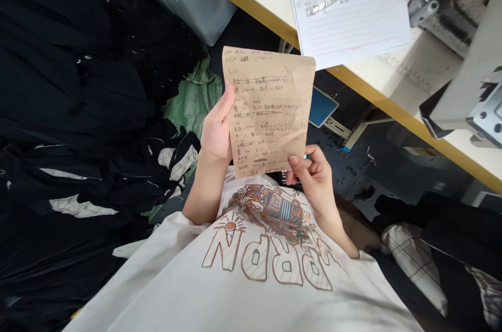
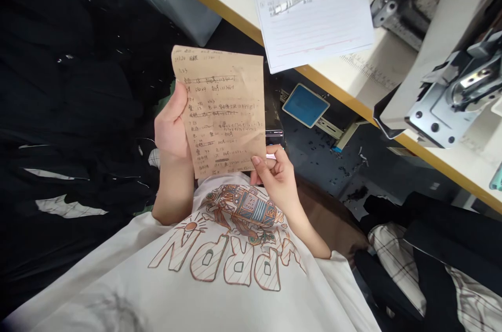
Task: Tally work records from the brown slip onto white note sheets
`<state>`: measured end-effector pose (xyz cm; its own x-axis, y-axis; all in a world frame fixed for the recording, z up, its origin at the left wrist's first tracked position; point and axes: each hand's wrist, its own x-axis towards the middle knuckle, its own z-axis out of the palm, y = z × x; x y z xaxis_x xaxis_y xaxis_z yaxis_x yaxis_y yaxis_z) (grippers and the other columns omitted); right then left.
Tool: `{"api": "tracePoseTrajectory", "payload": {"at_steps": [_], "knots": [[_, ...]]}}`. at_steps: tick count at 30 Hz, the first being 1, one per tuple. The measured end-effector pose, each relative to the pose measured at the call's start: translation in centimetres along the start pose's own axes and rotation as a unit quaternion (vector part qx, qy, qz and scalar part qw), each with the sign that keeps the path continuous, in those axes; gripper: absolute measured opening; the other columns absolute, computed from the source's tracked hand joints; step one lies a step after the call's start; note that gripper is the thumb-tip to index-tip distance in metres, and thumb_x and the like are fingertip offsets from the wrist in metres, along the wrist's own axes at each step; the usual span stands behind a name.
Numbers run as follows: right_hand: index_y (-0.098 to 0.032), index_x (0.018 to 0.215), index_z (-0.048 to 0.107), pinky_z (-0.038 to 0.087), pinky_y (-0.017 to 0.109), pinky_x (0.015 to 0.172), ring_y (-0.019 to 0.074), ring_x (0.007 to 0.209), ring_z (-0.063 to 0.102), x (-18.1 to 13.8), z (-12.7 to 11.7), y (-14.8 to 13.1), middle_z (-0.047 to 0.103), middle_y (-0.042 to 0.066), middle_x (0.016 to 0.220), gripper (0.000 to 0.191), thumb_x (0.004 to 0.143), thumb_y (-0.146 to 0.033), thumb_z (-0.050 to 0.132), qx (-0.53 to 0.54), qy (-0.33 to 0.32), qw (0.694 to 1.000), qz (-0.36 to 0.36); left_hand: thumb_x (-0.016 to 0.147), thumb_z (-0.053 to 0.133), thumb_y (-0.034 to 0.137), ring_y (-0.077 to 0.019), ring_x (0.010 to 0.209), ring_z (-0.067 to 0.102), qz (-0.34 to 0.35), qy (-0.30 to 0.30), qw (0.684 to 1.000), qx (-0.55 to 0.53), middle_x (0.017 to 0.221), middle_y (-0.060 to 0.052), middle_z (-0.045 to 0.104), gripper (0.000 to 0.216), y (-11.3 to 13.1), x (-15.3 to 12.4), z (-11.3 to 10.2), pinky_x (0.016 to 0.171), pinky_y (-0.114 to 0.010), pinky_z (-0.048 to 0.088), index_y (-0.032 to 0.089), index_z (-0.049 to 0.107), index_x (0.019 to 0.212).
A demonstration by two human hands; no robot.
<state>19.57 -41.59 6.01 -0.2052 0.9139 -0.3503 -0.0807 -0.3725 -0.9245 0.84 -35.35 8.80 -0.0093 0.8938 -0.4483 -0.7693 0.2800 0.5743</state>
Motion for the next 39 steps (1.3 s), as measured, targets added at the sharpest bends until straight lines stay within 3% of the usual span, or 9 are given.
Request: {"api": "tracePoseTrajectory", "payload": {"at_steps": [5,10,25,28,30,32,34,36,39], "knots": [[-0.023,0.093,0.062,0.044,0.024,0.063,0.0097,0.07,0.057,1.1,0.2,-1.4,0.067,-0.004,0.078,0.024,0.089,-0.046,0.067,-0.094,0.052,0.992,-0.07,0.103,0.045,0.042,-0.0304,0.152,0.033,-0.001,0.002,1.0,0.013,0.143,0.002,0.062,0.045,0.2,0.0,0.3,0.122,-0.042,0.038,0.028,0.054,0.146],[-0.024,0.09,0.06,0.037,0.02,0.05,0.0065,0.055,0.048,3.2,1.0,-3.1,0.06,-0.007,0.067,0.028,0.086,-0.05,0.068,-0.015,0.035,0.998,-0.058,0.106,0.041,0.035,-0.0299,0.151,0.034,0.025,-0.015,0.999,-0.016,0.148,-0.002,0.058,0.05,0.2,-0.2,0.7,0.125,-0.045,0.032,0.02,0.042,0.154],[-0.023,0.078,0.059,0.036,0.019,0.047,0.0061,0.052,0.047,4.0,1.2,-3.0,0.058,-0.007,0.062,0.028,0.085,-0.047,0.072,-0.021,0.063,0.996,-0.066,0.104,0.045,0.045,-0.0275,0.154,0.029,0.004,0.046,0.999,-0.007,0.141,0.0,0.064,0.047,0.1,-0.2,0.6,0.126,-0.039,0.03,0.025,0.053,0.146],[-0.024,0.086,0.063,0.044,0.021,0.057,0.0081,0.065,0.055,4.0,0.6,-2.3,0.062,-0.004,0.074,0.026,0.091,-0.049,0.063,-0.098,0.1,0.982,-0.123,0.104,0.042,0.047,-0.0276,0.154,0.028,0.009,0.028,1.0,0.01,0.138,0.002,0.066,0.046,0.3,-0.1,0.8,0.125,-0.041,0.031,0.028,0.057,0.142],[-0.025,0.102,0.064,0.052,0.026,0.073,0.012,0.085,0.064,3.9,-0.3,-0.9,0.068,0.001,0.097,0.026,0.094,-0.048,0.059,-0.17,0.133,0.963,-0.162,0.105,0.035,0.045,-0.0266,0.154,0.029,0.013,0.029,0.999,0.032,0.137,0.003,0.066,0.045,0.5,-0.1,1.1,0.123,-0.043,0.036,0.029,0.058,0.141],[-0.025,0.127,0.055,0.053,0.037,0.093,0.0193,0.111,0.064,3.5,-1.4,1.2,0.063,0.008,0.127,0.042,0.092,-0.047,0.059,-0.259,0.167,0.934,-0.181,0.106,0.03,0.042,-0.0259,0.152,0.032,0.011,0.052,0.997,0.051,0.137,0.003,0.065,0.046,0.7,0.0,1.3,0.119,-0.045,0.041,0.03,0.056,0.142],[-0.021,0.149,0.034,0.045,0.051,0.11,0.0284,0.134,0.053,2.6,-2.4,3.6,0.047,0.018,0.15,0.073,0.088,-0.048,0.063,-0.342,0.199,0.903,-0.166,0.106,0.03,0.045,-0.0259,0.151,0.034,0.005,0.081,0.995,0.058,0.137,0.003,0.065,0.047,0.9,0.0,1.3,0.117,-0.044,0.044,0.033,0.054,0.144],[-0.013,0.157,0.018,0.033,0.06,0.119,0.0352,0.147,0.039,1.3,-3.0,6.0,0.033,0.025,0.16,0.095,0.084,-0.052,0.065,-0.399,0.205,0.886,-0.119,0.105,0.036,0.047,-0.0264,0.151,0.034,0.006,0.089,0.994,0.059,0.138,0.003,0.065,0.046,1.0,0.1,1.0,0.117,-0.043,0.045,0.033,0.053,0.145],[-0.005,0.159,0.01,0.031,0.06,0.121,0.0391,0.154,0.028,-1.1,-2.7,8.4,0.024,0.03,0.163,0.109,0.082,-0.057,0.067,-0.442,0.183,0.878,-0.021,0.103,0.043,0.046,-0.0284,0.152,0.032,0.026,0.066,0.995,0.065,0.139,0.003,0.064,0.046,1.0,0.3,0.6,0.119,-0.045,0.043,0.031,0.053,0.145]]}}
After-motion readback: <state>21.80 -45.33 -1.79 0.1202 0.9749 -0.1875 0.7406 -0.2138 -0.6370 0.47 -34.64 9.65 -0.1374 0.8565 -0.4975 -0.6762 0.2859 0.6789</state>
